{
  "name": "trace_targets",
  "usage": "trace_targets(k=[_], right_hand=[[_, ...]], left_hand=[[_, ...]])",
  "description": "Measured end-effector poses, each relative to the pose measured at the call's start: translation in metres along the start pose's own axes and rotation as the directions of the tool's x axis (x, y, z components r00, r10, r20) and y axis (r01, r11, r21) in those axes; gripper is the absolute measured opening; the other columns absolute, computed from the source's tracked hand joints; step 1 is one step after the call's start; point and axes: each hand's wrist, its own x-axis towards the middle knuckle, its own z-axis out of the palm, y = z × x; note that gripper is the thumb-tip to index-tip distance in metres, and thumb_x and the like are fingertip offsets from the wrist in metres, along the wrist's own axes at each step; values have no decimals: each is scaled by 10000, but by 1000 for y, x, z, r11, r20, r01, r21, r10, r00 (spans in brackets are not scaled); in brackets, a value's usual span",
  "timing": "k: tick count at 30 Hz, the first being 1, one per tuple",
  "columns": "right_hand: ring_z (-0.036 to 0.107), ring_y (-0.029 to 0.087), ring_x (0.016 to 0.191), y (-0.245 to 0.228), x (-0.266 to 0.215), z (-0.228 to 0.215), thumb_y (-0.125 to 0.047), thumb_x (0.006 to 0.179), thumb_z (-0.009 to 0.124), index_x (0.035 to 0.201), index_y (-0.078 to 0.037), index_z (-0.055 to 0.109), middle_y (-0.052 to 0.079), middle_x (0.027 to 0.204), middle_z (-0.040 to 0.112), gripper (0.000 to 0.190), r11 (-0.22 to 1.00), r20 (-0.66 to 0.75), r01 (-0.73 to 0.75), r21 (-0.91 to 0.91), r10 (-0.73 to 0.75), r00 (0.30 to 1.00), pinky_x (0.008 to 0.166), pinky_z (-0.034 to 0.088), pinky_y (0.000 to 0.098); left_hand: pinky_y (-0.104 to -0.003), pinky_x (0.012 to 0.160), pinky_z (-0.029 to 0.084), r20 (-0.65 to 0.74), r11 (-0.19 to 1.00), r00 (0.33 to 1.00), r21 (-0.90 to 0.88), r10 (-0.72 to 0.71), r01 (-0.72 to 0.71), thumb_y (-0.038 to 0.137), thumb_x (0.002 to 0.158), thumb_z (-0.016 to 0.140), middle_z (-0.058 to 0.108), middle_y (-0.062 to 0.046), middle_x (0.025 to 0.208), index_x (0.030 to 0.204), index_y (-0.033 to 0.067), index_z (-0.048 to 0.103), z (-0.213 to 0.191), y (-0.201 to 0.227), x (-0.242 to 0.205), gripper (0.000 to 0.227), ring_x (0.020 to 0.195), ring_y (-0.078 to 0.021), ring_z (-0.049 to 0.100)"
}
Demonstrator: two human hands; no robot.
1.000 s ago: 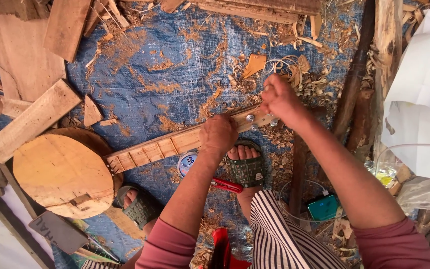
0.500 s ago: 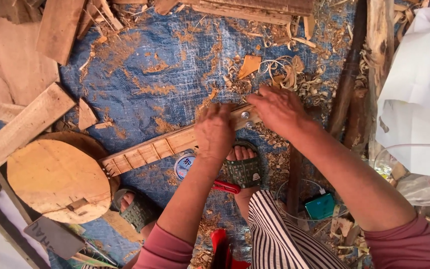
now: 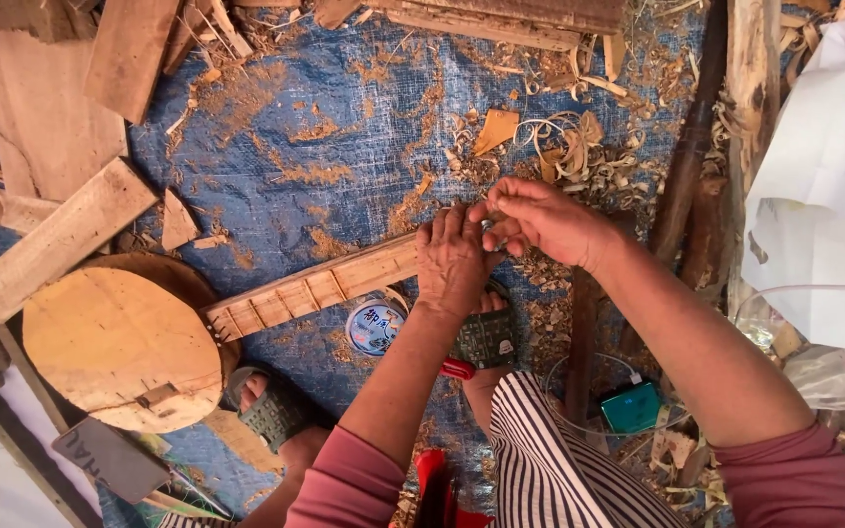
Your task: Repairing and restringing a handmade wooden stringed instrument while sitting on a workshop floor.
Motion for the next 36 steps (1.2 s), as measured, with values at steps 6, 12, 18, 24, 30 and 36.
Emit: trace_targets(k=[6, 12, 18, 24, 30, 36], right_hand=[[522, 146, 512, 25, 29, -17, -55, 1088, 438, 1115, -39, 580, 67, 779, 539, 145, 606, -60, 35, -794, -136, 989, 400, 417, 254], [650, 225, 788, 42, 31, -29, -58, 1068, 484, 1247, -140, 509, 78, 909, 586, 198, 146, 115, 145, -978, -199, 973, 635, 575, 340], [681, 223, 940, 18, 17, -14, -36, 1057, 474, 1177, -184, 531, 33, 973, 627, 199, 86, 62, 81, -993, -203, 977, 816, 580, 364], [633, 350, 969, 34, -44, -31, 65, 1029, 472, 1297, 57, 562, 220, 1127, 524, 283, 484, -115, 308, -819, -665, 737, 774, 574, 427], [656, 338, 973, 133, -77, -27, 22, 1038, 480, 1323, 36, 506, 210, 1139, 539, 287, 677, -352, 271, -684, -632, 690, 746, 569, 424], [678, 401, 1059, 180, -71, -1, -110, 1025, 545, 1302, -35, 581, 174, 1129, 593, 290, 656, -349, 119, -745, -536, 769, 846, 600, 515]], left_hand=[[-446, 977, 408, -32, 999, 999, 42, -33, 35, 528, 766, 805, 634, -87, 1195, 1274, 137, 611, 8, 5, 1, 670, 1198, -267, 599], [-446, 981, 409, -50, 999, 999, 39, -16, 18, 546, 735, 768, 615, -48, 1174, 1239, 176, 604, 21, -1, 0, 646, 1187, -235, 596], [-550, 1110, 332, 104, 999, 994, 13, -31, 30, 519, 786, 796, 601, -75, 1292, 1361, 159, 565, -5, 4, 3, 717, 1300, -265, 547], [-500, 1070, 375, -244, 982, 967, -153, 72, -112, 393, 976, 662, 573, -118, 1296, 1316, 155, 615, -66, 6, -68, 417, 1330, -338, 548], [-449, 1027, 349, -274, 990, 957, -133, -92, 57, 214, 916, 666, 601, -63, 1267, 1263, 196, 652, -73, -34, -117, 348, 1300, -299, 563], [-597, 1160, 263, 207, 966, 957, 204, -203, 161, 276, 876, 766, 536, -140, 1490, 1447, 166, 568, -84, -42, -48, 615, 1495, -351, 354]])
